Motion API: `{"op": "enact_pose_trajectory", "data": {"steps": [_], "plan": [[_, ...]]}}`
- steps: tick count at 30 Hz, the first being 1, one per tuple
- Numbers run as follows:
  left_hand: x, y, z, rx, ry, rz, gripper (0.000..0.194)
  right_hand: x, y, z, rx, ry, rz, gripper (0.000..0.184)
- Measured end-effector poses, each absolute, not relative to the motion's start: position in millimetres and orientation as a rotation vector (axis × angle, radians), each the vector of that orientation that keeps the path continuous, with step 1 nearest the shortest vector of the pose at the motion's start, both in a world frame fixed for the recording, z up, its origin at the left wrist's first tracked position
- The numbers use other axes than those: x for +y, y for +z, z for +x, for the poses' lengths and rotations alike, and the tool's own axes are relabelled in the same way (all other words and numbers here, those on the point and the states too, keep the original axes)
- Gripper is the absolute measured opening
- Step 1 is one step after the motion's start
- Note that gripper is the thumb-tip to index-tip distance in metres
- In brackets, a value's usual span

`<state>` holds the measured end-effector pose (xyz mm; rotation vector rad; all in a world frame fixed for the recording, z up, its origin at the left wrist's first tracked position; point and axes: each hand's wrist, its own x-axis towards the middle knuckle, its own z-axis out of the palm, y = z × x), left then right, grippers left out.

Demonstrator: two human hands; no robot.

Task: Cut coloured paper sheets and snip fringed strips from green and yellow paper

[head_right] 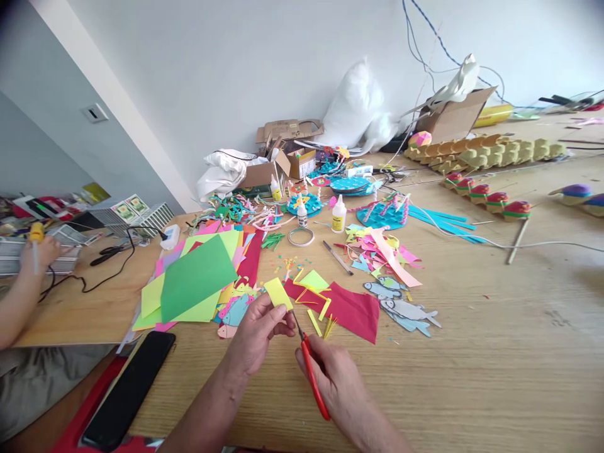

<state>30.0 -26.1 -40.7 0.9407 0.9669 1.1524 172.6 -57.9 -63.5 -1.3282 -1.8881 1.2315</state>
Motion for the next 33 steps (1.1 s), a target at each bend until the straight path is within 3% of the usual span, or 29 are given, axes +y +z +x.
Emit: {"op": "enact_pose_trajectory", "data": {"steps": [15,33], "plan": [[-28.9,-43.3,33.9,0.962,1.136,0.930,0.019,-52.7,-63.7,171.1,-1.850,1.290,-1.311,0.028],[-29.0,-46.4,35.6,0.949,1.099,0.909,0.020,-51.7,-69.2,169.7,-1.858,1.173,-1.337,0.039]]}}
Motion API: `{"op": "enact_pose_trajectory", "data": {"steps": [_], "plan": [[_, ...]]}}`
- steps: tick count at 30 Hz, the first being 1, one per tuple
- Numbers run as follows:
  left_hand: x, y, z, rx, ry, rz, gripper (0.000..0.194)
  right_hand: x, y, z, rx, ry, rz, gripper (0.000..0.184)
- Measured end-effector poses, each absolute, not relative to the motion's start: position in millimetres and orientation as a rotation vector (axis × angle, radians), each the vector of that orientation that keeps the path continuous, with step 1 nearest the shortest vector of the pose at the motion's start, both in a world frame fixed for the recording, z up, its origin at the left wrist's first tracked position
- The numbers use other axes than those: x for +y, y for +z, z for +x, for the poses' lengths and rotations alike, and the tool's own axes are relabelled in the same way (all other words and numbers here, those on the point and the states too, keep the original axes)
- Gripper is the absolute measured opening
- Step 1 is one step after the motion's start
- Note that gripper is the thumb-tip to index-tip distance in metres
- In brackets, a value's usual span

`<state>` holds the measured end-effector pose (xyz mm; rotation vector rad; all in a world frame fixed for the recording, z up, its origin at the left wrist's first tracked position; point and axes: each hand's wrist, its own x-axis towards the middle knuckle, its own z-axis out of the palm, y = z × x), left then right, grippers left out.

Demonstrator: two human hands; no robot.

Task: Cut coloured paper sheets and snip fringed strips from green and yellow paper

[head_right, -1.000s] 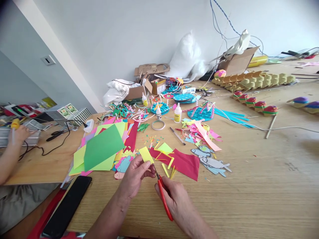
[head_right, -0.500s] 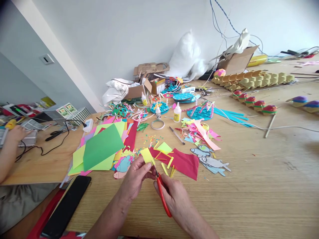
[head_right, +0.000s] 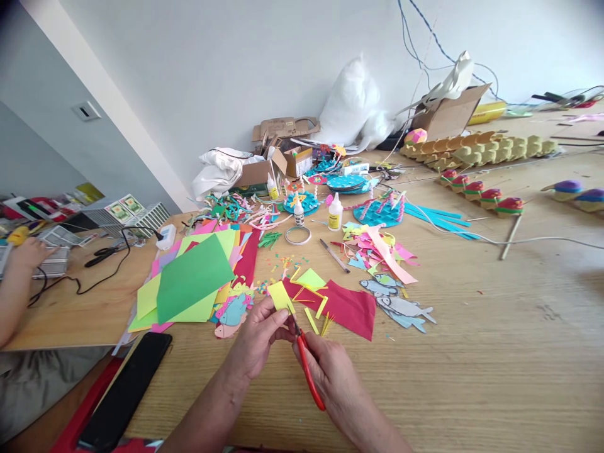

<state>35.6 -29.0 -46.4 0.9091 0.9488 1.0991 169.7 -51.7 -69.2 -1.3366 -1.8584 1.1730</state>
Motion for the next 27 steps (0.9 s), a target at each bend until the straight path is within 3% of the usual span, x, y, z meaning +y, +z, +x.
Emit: {"op": "enact_pose_trajectory", "data": {"steps": [11,27], "plan": [[-24.9,-44.6,32.0,1.013,1.121,0.942,0.027,-53.6,-68.1,169.8,-1.819,1.101,-1.340,0.041],[-28.4,-50.9,38.1,1.020,1.054,0.928,0.026,-55.4,-72.0,172.2,-1.718,1.327,-1.302,0.038]]}}
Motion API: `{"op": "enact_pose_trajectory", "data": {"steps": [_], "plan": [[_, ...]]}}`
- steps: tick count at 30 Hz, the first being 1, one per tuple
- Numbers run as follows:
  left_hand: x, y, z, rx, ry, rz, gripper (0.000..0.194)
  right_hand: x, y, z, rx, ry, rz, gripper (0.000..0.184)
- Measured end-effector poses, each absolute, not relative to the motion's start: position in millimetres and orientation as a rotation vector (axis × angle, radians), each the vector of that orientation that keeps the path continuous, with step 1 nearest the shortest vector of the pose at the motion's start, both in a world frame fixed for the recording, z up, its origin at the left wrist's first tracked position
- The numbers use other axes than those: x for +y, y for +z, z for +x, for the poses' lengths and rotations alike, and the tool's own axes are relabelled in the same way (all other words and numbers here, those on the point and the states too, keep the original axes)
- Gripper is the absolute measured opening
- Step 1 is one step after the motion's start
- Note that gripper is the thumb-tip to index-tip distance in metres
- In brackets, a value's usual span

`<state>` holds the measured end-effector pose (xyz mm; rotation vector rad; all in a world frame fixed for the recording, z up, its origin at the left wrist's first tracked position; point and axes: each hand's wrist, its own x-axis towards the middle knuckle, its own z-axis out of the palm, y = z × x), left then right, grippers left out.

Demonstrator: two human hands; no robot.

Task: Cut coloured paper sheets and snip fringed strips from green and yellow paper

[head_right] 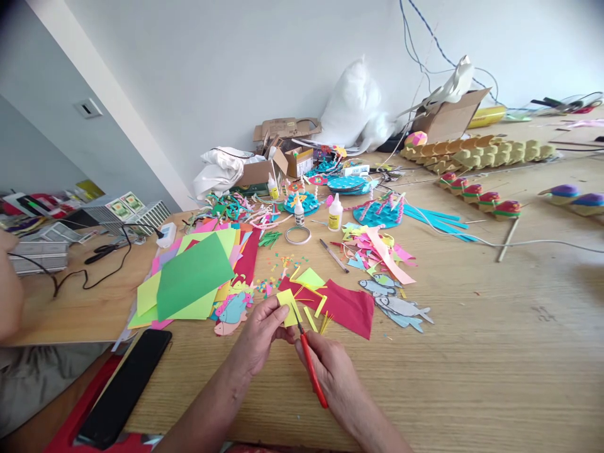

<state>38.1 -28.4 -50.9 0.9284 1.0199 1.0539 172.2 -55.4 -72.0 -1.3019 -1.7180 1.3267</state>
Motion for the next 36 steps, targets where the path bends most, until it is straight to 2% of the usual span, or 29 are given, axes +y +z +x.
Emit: {"op": "enact_pose_trajectory", "data": {"steps": [11,22,36], "plan": [[-26.7,-53.1,34.2,1.015,1.041,0.925,0.027,-55.2,-80.0,172.2,-1.788,1.154,-1.298,0.038],[-25.3,-55.2,36.4,1.038,1.061,1.018,0.023,-56.6,-83.7,173.4,-1.731,1.343,-1.281,0.033],[-29.4,-59.2,38.7,0.998,1.041,0.975,0.024,-56.7,-78.8,170.0,-1.660,1.309,-1.309,0.039]]}}
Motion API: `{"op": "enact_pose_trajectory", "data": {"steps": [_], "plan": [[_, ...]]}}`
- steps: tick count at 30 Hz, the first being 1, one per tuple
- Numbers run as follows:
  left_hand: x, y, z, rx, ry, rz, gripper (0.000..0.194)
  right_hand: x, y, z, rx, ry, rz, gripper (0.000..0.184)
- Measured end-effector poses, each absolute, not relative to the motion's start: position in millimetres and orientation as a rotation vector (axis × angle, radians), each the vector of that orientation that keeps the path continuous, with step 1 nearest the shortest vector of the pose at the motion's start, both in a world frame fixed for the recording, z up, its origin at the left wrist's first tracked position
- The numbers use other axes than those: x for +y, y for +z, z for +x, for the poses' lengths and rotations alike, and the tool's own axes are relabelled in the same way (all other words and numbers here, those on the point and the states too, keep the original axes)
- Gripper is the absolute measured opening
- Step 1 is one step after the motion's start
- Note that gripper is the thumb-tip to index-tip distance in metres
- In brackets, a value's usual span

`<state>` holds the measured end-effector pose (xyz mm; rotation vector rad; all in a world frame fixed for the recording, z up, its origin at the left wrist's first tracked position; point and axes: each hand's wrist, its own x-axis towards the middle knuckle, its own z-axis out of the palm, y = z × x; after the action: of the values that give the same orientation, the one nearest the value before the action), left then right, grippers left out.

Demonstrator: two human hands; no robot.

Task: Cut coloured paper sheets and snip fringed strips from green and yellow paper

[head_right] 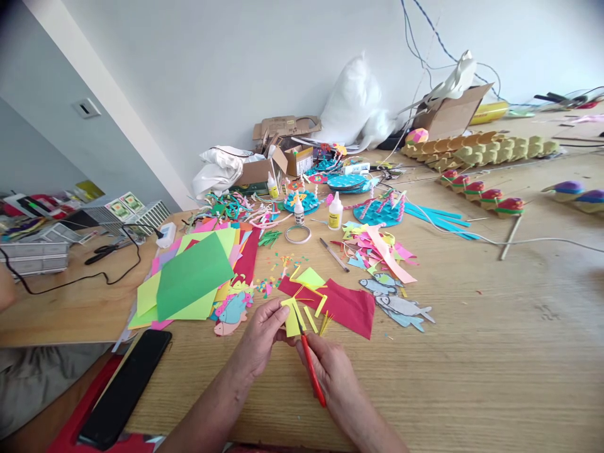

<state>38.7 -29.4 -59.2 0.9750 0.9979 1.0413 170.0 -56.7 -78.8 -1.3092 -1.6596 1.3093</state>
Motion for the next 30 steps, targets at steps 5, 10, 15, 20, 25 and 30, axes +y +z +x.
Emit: {"op": "enact_pose_trajectory", "data": {"steps": [5,10,15,20,25,30], "plan": [[-30.4,-59.5,40.0,0.986,1.029,0.953,0.023,-56.4,-80.8,171.2,-1.671,1.297,-1.301,0.037],[-31.8,-58.5,42.7,0.976,0.993,0.923,0.021,-56.0,-86.4,173.8,-1.675,1.320,-1.295,0.033],[-31.6,-58.9,43.4,0.974,0.992,0.906,0.021,-57.3,-83.6,173.0,-1.638,1.324,-1.306,0.037],[-31.2,-61.6,43.7,0.963,0.986,0.890,0.021,-58.2,-81.3,173.4,-1.587,1.350,-1.307,0.035],[-32.4,-64.3,45.7,0.959,0.959,0.896,0.021,-57.7,-86.8,175.4,-1.555,1.389,-1.310,0.034],[-30.3,-63.9,43.6,1.013,0.980,0.957,0.024,-55.9,-84.0,176.8,-1.423,1.508,-1.354,0.039]]}}
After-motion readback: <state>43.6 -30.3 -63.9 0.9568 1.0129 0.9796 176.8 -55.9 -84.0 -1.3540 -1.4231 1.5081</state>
